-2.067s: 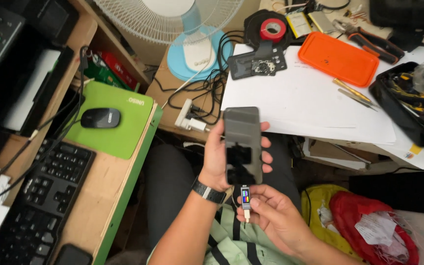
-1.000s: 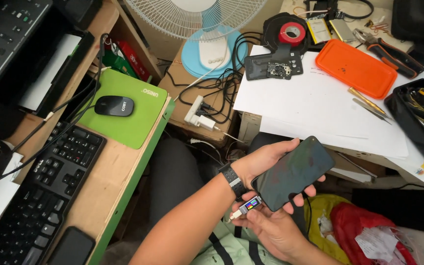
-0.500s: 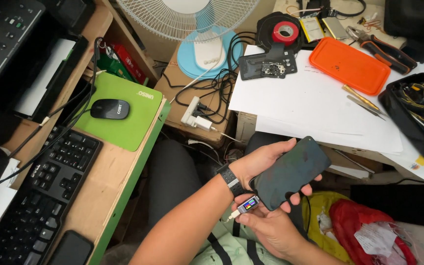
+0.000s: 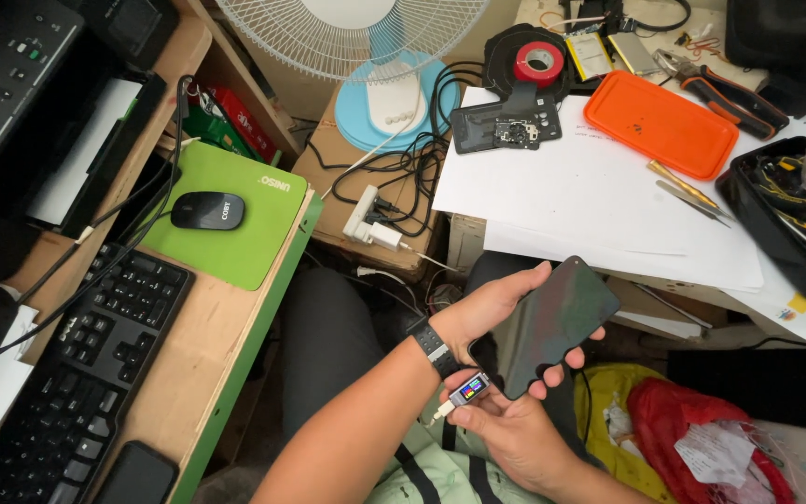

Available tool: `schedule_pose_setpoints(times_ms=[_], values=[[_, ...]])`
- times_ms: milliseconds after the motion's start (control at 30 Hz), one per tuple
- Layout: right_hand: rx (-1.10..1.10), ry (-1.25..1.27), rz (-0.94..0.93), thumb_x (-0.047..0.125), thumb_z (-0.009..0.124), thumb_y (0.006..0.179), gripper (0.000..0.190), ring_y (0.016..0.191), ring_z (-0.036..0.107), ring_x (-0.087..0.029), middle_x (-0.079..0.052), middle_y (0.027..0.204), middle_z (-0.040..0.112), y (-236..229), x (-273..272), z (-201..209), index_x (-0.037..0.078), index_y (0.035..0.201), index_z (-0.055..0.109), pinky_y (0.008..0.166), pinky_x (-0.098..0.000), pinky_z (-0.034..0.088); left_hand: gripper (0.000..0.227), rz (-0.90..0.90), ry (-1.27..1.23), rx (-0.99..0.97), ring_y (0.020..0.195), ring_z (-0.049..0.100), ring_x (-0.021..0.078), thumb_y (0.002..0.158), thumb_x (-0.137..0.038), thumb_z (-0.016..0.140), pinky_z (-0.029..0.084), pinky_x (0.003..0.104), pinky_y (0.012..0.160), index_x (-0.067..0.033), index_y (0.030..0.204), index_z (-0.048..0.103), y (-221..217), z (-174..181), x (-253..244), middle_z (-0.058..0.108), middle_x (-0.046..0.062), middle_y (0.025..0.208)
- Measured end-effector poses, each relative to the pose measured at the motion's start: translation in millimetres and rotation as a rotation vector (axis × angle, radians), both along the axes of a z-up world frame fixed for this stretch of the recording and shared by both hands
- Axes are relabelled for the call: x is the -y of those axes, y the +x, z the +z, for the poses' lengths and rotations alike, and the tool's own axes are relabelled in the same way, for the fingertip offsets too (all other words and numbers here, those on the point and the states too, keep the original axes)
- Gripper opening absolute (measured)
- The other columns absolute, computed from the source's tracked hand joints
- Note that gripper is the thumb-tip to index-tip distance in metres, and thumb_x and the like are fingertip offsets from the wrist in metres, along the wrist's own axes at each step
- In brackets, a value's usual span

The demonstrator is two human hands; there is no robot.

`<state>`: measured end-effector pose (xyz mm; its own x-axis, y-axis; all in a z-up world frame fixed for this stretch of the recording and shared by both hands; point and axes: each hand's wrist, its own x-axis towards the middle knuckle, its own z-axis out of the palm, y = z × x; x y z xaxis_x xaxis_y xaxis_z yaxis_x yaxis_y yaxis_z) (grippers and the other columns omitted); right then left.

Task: The person plugs a USB cable into a power adapter and then connects the other end to a smartphone. The phone screen lights up, displaying a charging icon and the Huawei logo as it begins to boot up.

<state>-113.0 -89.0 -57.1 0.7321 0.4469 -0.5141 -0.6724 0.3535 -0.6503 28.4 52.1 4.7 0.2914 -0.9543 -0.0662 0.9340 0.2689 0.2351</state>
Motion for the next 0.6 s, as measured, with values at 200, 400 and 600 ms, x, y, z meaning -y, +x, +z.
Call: schedule_pose_setpoints(times_ms=[200,400,600], values=[[0.045,-0.03,-0.048,-0.009,0.082,0.097,0.042,0.12,0.075,-0.034,-0.025,0.122,0.078,-1.0,0.1,2.9,-0.011,0.139,0.079,0.104,-0.0484,0.062,0.096,0.035,0.014,0.004,0.092,0.078,0.0401,0.128,-0.083,0.044,0.071,0.054,0.08,0.0069,0.16,0.058,-0.3,-4.4,2.3,0.076,0.026,0.123],[0.013,0.004,-0.079,-0.011,0.081,0.097,0.049,0.122,0.074,-0.034,-0.023,0.131,0.078,1.2,3.7,8.2,-0.015,0.145,0.077,0.103,-0.0473,0.061,0.097,0.085,-0.036,-0.03,0.096,0.076,0.039,0.128,-0.082,0.044,0.069,0.053,0.086,0.007,0.165,0.054,2.2,4.8,-3.7,0.075,0.025,0.126],[0.024,-0.001,-0.012,-0.009,0.081,0.098,0.049,0.126,0.073,-0.033,-0.021,0.131,0.078,3.7,6.8,3.9,-0.012,0.147,0.077,0.106,-0.0481,0.061,0.096,0.091,-0.003,-0.01,0.096,0.078,0.0387,0.128,-0.081,0.044,0.069,0.052,0.086,0.0071,0.166,0.055,0.9,6.5,-6.1,0.075,0.025,0.127]])
